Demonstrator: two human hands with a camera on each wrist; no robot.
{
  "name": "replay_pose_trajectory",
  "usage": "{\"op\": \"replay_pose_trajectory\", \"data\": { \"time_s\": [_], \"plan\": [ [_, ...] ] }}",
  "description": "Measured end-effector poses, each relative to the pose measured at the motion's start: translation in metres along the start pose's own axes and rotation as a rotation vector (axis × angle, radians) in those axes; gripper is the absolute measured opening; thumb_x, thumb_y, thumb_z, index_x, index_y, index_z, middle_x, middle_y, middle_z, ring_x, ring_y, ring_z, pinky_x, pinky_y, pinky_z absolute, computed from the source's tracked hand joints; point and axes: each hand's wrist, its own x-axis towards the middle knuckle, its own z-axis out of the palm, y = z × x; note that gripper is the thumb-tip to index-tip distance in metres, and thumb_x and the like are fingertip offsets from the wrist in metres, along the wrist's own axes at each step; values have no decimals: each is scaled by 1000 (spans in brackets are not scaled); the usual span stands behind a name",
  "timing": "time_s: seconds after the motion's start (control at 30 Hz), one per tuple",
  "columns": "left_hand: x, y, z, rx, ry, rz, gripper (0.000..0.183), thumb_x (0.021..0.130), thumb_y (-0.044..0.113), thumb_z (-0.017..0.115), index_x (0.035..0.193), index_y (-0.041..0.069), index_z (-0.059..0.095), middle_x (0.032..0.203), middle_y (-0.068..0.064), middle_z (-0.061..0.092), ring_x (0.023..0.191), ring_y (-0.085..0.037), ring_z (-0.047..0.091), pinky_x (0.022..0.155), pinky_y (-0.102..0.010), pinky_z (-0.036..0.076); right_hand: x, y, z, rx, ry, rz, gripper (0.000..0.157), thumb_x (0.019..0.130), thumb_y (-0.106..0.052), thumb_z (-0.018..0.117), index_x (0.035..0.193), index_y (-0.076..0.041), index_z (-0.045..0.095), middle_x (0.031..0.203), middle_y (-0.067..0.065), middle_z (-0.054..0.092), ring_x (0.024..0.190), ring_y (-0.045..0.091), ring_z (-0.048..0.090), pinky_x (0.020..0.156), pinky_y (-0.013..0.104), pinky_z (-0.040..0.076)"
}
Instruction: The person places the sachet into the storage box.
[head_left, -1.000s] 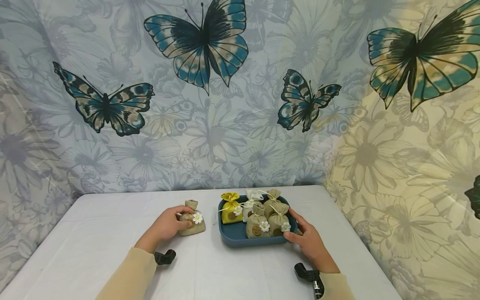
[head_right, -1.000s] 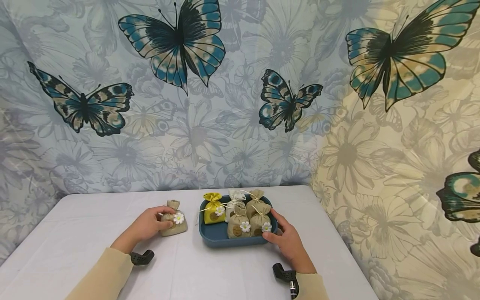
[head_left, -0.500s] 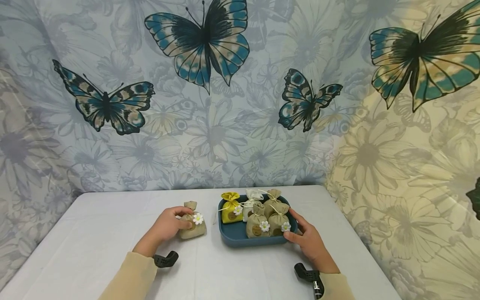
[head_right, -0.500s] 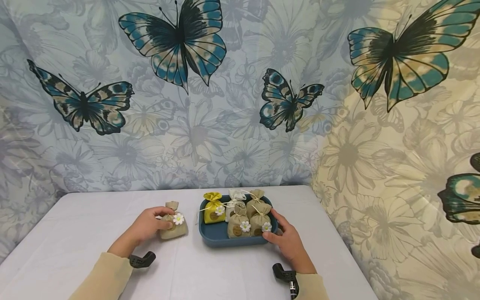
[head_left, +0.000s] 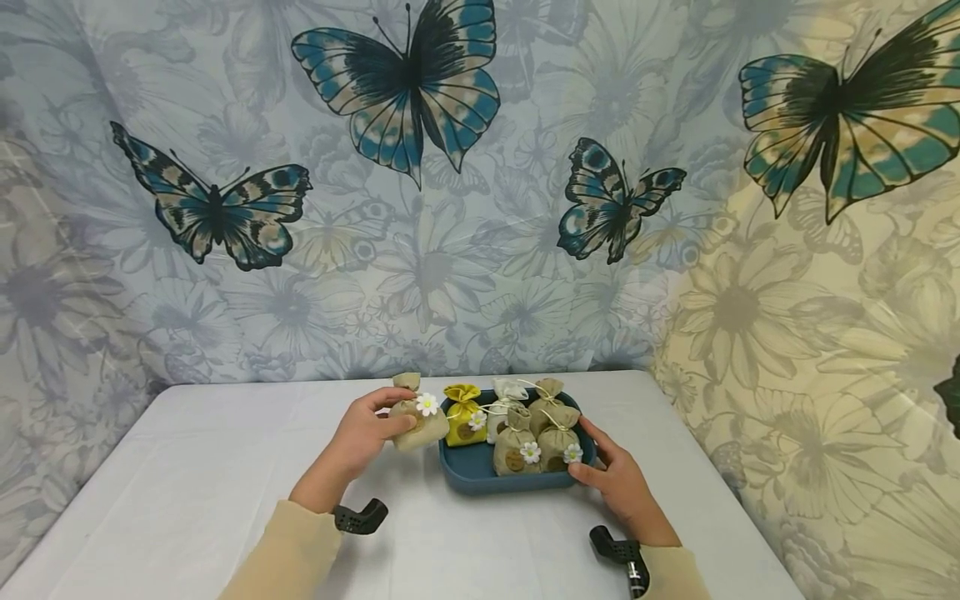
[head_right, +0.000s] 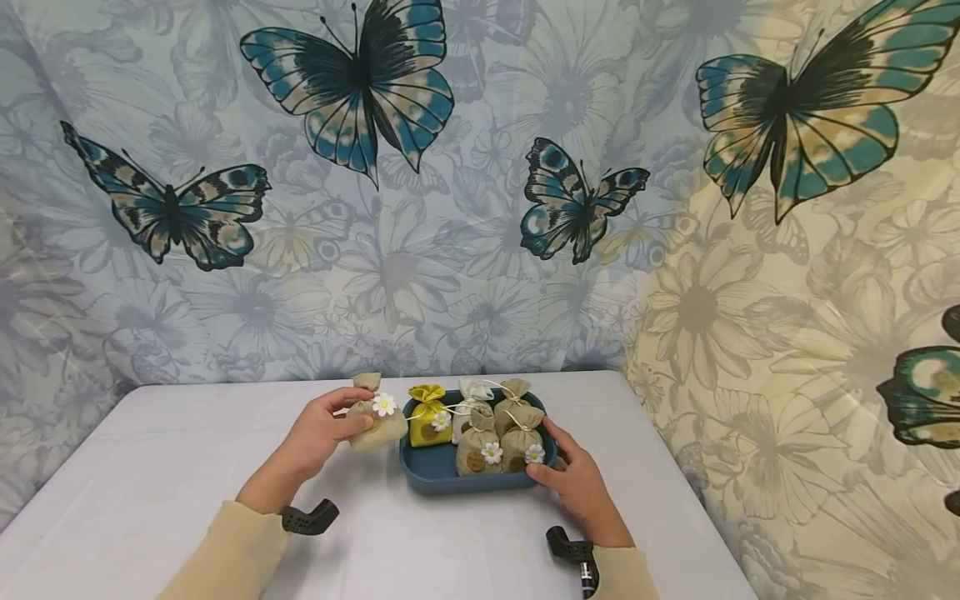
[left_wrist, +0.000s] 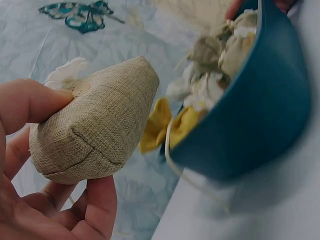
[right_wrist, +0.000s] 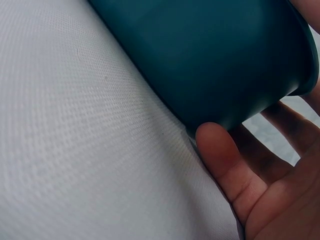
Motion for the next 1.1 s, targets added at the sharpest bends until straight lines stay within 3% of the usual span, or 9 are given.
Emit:
{"op": "replay_pose_trajectory", "data": {
  "time_s": [0.33, 0.53, 0.67, 0.83, 1.1],
  "plan": [
    [-1, 14, 31, 22, -94, 42, 34, 83, 5, 79, 115, 11, 73, 118, -8, 62, 86, -23, 61, 66, -36, 51, 0, -2, 1, 3, -8, -7, 77, 89, -17, 76, 156, -16, 37, 158, 15, 30, 141, 46, 27, 107, 62, 29],
    [3, 8, 46, 171, -111, 132, 29, 85, 11, 79, 112, 20, 75, 118, 0, 64, 91, -24, 58, 67, -37, 50, 0, -2, 1, -20, 9, -7, 78, 88, -19, 77, 155, -14, 38, 157, 16, 32, 140, 47, 29, 107, 61, 28],
    [4, 3, 56, 270, -132, 204, 28, 88, 14, 77, 114, 21, 73, 120, 3, 63, 94, -21, 58, 75, -38, 50, 0, -3, 1, -27, 15, -7, 78, 88, -20, 77, 155, -14, 38, 157, 16, 32, 140, 46, 30, 108, 61, 28],
    [3, -1, 64, 292, -138, 204, 26, 88, 16, 78, 113, 20, 74, 107, 3, 64, 85, -20, 54, 71, -38, 46, -1, -2, 0, -13, 0, -1, 78, 89, -19, 77, 156, -16, 37, 158, 15, 31, 139, 46, 29, 107, 60, 30],
    [4, -9, 68, 285, -118, 156, 26, 85, 21, 81, 110, 21, 75, 104, 4, 64, 90, -21, 54, 67, -37, 45, 0, -2, 0, 2, 3, 6, 79, 88, -15, 77, 156, -14, 36, 158, 16, 30, 140, 47, 28, 108, 61, 28]
  ]
}}
